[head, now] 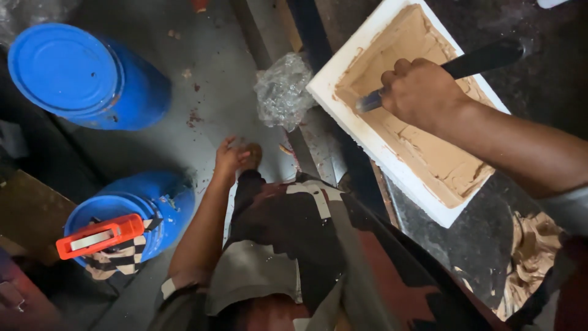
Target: The person uses a spatula to spread brown paste onto a rectangular white board, repeatedly scooping more paste from the table to smooth over the surface. They rotate the board to coat the edges and scrape excess paste off the work surface throughout the process.
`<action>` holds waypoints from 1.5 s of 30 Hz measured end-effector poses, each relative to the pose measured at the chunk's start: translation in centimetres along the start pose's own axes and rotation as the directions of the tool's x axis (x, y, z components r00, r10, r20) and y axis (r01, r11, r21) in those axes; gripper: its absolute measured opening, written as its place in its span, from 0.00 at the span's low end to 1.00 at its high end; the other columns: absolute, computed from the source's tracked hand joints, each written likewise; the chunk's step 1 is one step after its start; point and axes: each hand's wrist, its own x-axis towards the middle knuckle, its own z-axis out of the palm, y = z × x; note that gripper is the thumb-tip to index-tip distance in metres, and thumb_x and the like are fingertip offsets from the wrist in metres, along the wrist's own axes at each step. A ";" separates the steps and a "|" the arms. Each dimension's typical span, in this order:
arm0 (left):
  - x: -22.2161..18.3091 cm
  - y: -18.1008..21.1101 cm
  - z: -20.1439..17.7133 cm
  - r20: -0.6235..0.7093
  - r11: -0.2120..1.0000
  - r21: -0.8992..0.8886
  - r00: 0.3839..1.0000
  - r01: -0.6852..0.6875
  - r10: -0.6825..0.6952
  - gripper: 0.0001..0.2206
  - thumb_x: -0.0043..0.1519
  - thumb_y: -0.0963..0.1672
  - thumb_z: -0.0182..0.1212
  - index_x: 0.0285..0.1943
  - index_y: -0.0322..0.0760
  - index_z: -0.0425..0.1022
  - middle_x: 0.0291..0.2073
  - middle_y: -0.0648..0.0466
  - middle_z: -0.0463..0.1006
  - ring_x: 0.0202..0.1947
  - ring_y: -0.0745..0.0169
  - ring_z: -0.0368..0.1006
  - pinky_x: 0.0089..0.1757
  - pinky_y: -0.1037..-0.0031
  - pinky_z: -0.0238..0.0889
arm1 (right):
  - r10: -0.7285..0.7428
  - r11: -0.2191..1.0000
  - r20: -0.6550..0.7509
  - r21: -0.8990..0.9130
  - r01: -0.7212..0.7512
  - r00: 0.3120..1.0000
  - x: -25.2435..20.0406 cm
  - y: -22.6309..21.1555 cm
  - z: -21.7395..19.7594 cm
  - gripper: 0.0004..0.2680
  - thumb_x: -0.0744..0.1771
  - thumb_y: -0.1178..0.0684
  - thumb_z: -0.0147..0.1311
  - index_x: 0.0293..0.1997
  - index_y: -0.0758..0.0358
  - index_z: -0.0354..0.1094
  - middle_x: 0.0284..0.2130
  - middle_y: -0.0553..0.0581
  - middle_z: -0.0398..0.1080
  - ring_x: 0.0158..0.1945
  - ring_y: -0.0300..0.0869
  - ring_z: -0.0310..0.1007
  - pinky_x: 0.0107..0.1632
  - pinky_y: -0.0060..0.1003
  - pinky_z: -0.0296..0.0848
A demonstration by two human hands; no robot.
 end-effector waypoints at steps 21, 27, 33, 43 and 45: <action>-2.8 -3.3 6.1 0.117 0.981 0.128 0.980 0.146 -0.161 0.18 0.67 0.48 0.54 0.65 0.43 0.64 0.48 0.52 0.80 0.41 0.58 0.79 0.39 0.70 0.71 | 0.319 0.941 -0.701 0.155 -0.299 0.638 -8.8 -2.4 7.8 0.09 0.64 0.52 0.56 0.45 0.58 0.79 0.44 0.51 0.72 0.46 0.42 0.70 0.45 0.33 0.71; -0.9 4.2 10.1 0.316 0.995 0.005 0.944 -0.104 0.097 0.21 0.65 0.46 0.59 0.67 0.43 0.63 0.53 0.49 0.75 0.49 0.54 0.76 0.47 0.66 0.70 | 0.880 0.405 -0.270 0.856 -0.322 0.390 -14.3 -11.8 15.0 0.14 0.62 0.62 0.58 0.53 0.62 0.78 0.43 0.60 0.72 0.46 0.51 0.73 0.45 0.42 0.75; -2.0 6.5 15.4 0.529 0.987 -0.024 0.839 0.162 -0.125 0.28 0.61 0.44 0.55 0.72 0.42 0.55 0.60 0.48 0.72 0.56 0.51 0.72 0.52 0.61 0.66 | 0.748 -0.663 0.661 0.745 0.066 0.053 -19.7 -33.4 21.9 0.19 0.65 0.64 0.59 0.64 0.63 0.72 0.41 0.58 0.72 0.41 0.38 0.73 0.45 0.37 0.72; -2.5 0.9 25.7 0.626 0.926 0.067 0.707 0.371 -0.329 0.17 0.61 0.40 0.59 0.59 0.33 0.68 0.51 0.47 0.75 0.51 0.53 0.72 0.56 0.59 0.67 | 0.083 -0.828 0.968 0.200 0.524 -0.238 -21.1 -53.6 20.3 0.20 0.69 0.63 0.48 0.71 0.60 0.59 0.45 0.58 0.74 0.40 0.43 0.75 0.37 0.37 0.73; -1.6 0.8 26.6 0.609 0.932 0.052 0.728 0.359 -0.315 0.13 0.62 0.40 0.61 0.54 0.32 0.70 0.48 0.48 0.75 0.50 0.53 0.72 0.55 0.59 0.68 | 0.081 -0.878 0.943 0.220 0.424 -0.322 -22.3 -55.8 21.0 0.23 0.67 0.62 0.49 0.73 0.60 0.56 0.47 0.60 0.74 0.44 0.44 0.77 0.36 0.40 0.74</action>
